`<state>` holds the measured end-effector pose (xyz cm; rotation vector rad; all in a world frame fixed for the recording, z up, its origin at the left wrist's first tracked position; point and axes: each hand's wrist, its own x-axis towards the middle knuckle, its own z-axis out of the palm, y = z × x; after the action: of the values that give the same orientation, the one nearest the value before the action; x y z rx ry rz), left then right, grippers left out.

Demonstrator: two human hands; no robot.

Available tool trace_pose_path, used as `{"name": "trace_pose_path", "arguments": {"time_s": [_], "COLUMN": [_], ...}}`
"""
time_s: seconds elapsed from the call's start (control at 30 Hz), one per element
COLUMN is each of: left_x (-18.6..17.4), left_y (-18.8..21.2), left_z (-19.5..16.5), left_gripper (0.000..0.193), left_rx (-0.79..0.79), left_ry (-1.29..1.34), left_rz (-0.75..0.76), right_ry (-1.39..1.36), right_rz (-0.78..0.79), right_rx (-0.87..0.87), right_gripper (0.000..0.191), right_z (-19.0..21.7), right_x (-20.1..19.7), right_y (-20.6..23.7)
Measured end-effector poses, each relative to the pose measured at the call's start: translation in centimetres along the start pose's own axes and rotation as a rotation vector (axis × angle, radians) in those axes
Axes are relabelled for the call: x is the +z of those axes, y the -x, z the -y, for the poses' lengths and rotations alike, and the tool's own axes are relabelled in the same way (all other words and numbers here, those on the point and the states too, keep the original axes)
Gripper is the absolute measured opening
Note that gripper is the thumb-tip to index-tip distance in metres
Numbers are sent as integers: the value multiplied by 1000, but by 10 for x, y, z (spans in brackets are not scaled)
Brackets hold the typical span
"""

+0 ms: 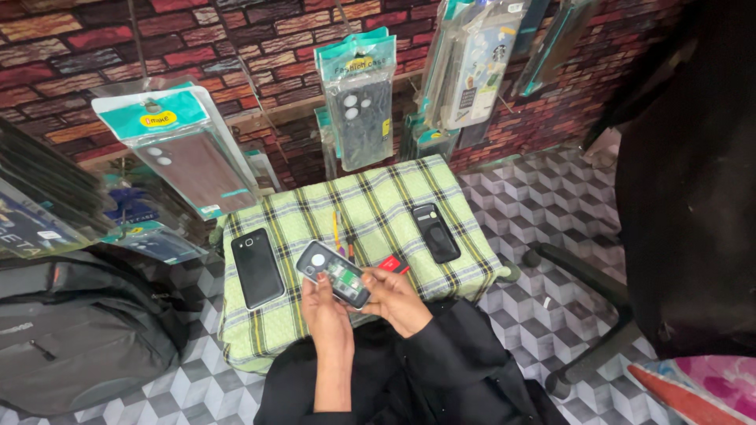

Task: The person disassembles a smartphone, removes the back cover and internal components, and uses a screwdriver and a small brush to clean the motherboard and camera module. They repeatedly handle the phone parts and tools on their lap while seated.

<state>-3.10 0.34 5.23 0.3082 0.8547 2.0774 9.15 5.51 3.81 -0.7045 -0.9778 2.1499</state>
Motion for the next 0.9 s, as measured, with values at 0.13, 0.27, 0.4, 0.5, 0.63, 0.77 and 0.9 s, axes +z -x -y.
{"name": "trace_pose_path", "arguments": {"time_s": [0.13,0.27,0.4,0.5,0.63,0.77,0.9], "left_x": [-7,-8,-2,-2,-2,-1,-2], "left_y": [1,1,6,8,9,7,7], "left_z": [-2,3,14,16,16,10,-5], "left_gripper": [37,33,20,11,10,14,30], "left_rx": [23,48,68,80,115,101,6], "left_ry": [98,82,-7,-44,-95,-49,90], "left_rz": [-91,-85,-75,-84,-126,-138,-167], "right_ry": [-7,99,207,234,240,202,204], "right_rz": [100,15,-47,-73,-111,-72,64], "right_rx": [56,33,-140,-197,-165,-119,-98], "right_gripper": [37,29,22,21,21,26,29], "right_z": [4,-7,-25,-35,-41,-30,-10], "right_x": [5,5,-3,-11,-7,5,12], "right_y": [4,0,-10,-13,-12,-9,-4]}}
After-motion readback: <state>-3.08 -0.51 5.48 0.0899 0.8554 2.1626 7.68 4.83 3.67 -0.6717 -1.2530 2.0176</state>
